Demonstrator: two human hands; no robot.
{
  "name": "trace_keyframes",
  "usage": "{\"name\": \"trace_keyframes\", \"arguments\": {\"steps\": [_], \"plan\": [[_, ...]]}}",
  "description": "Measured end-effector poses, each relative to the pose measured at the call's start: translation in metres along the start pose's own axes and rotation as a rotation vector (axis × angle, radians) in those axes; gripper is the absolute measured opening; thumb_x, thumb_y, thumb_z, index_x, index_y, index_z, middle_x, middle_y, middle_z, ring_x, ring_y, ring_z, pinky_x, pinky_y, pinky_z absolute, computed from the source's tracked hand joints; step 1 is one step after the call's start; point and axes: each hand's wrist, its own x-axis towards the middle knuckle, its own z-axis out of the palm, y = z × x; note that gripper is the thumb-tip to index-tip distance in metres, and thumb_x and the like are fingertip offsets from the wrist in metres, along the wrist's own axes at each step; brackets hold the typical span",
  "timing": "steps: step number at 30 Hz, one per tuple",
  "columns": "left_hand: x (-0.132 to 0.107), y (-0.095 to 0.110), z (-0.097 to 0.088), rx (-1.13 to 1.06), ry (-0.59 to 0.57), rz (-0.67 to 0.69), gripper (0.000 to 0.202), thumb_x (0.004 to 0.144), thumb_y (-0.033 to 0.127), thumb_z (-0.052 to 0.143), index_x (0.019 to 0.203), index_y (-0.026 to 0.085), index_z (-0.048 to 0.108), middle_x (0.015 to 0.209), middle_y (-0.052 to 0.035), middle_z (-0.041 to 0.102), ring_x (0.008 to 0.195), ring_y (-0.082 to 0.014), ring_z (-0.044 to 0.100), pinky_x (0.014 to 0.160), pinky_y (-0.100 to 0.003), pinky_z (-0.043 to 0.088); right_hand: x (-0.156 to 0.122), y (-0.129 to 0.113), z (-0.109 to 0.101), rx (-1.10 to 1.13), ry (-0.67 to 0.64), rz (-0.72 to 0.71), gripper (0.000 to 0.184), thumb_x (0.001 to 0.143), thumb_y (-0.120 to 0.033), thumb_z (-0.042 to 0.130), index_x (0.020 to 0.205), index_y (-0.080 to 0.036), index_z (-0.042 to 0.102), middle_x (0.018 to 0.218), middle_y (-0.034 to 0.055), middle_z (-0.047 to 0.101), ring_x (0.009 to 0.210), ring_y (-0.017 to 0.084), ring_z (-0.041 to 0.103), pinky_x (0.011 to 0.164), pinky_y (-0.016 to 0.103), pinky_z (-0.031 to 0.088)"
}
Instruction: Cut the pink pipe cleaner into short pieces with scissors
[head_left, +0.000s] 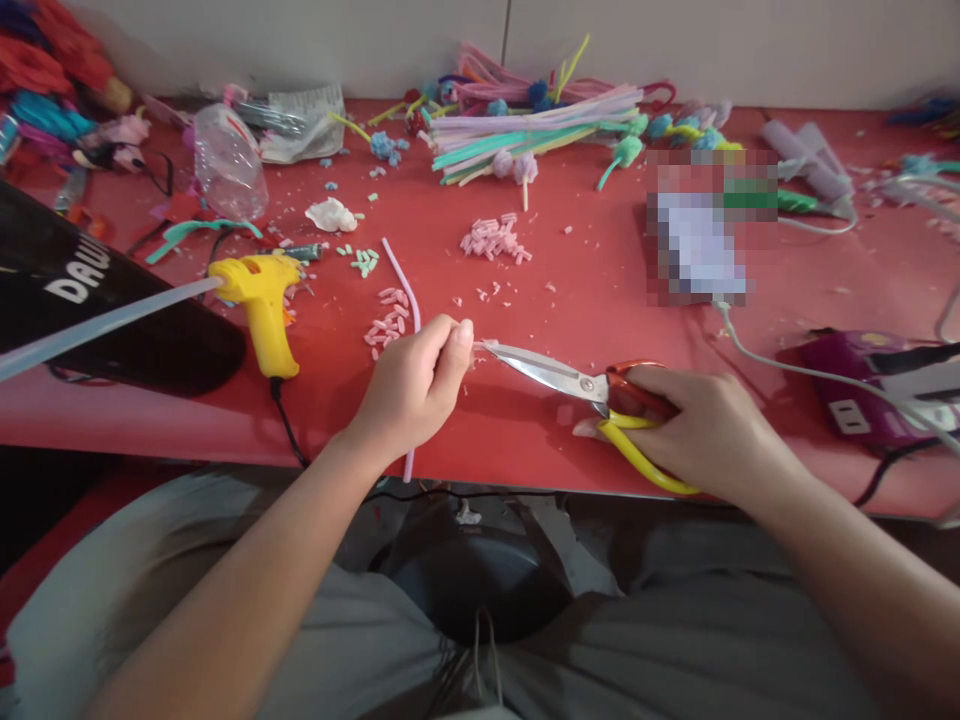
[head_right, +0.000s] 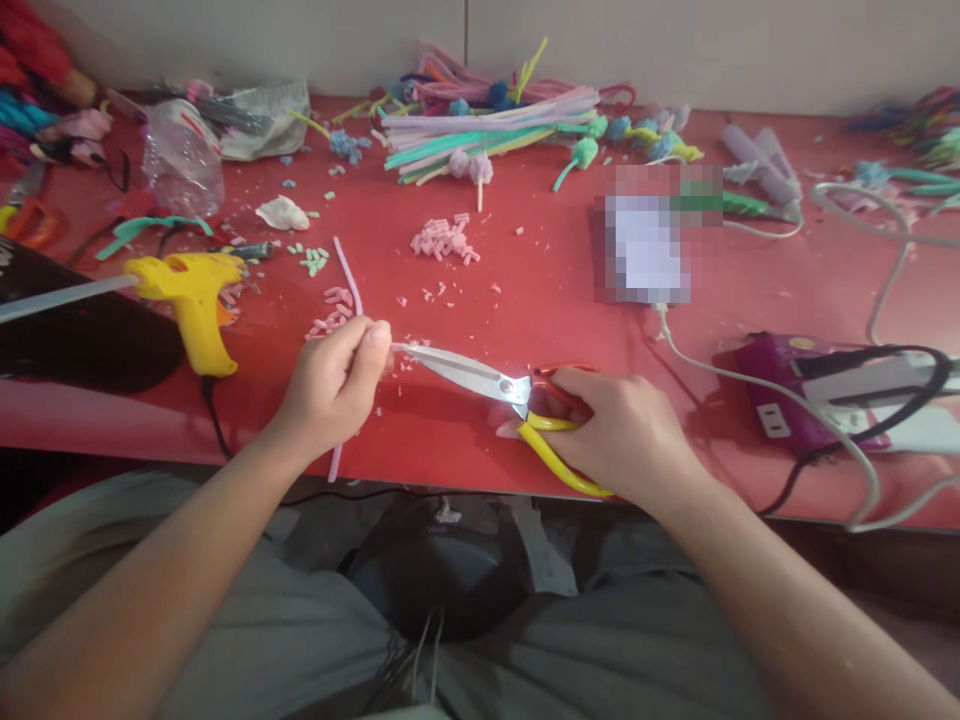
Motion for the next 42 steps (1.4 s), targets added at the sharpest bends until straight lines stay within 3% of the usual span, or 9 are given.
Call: {"name": "trace_keyframes", "arguments": {"steps": [42], "plan": [[0.0007, 0.0005, 0.0003, -0.018, -0.010, -0.005, 0.036, 0.102, 0.031, 0.038, 0.067, 0.021, 0.034, 0.054, 0.0046, 0.037, 0.047, -0.0090, 0.037, 0.049, -0.026, 0.030, -0.0006, -0.0013, 0.0005, -0.021, 0.015, 0.007, 0.067, 0.063, -0.084, 0.056, 0.056, -0.023, 0.031, 0.051, -0.0048, 0.035, 0.051, 0.010, 0.023, 0.044, 0.025, 0.024]]}}
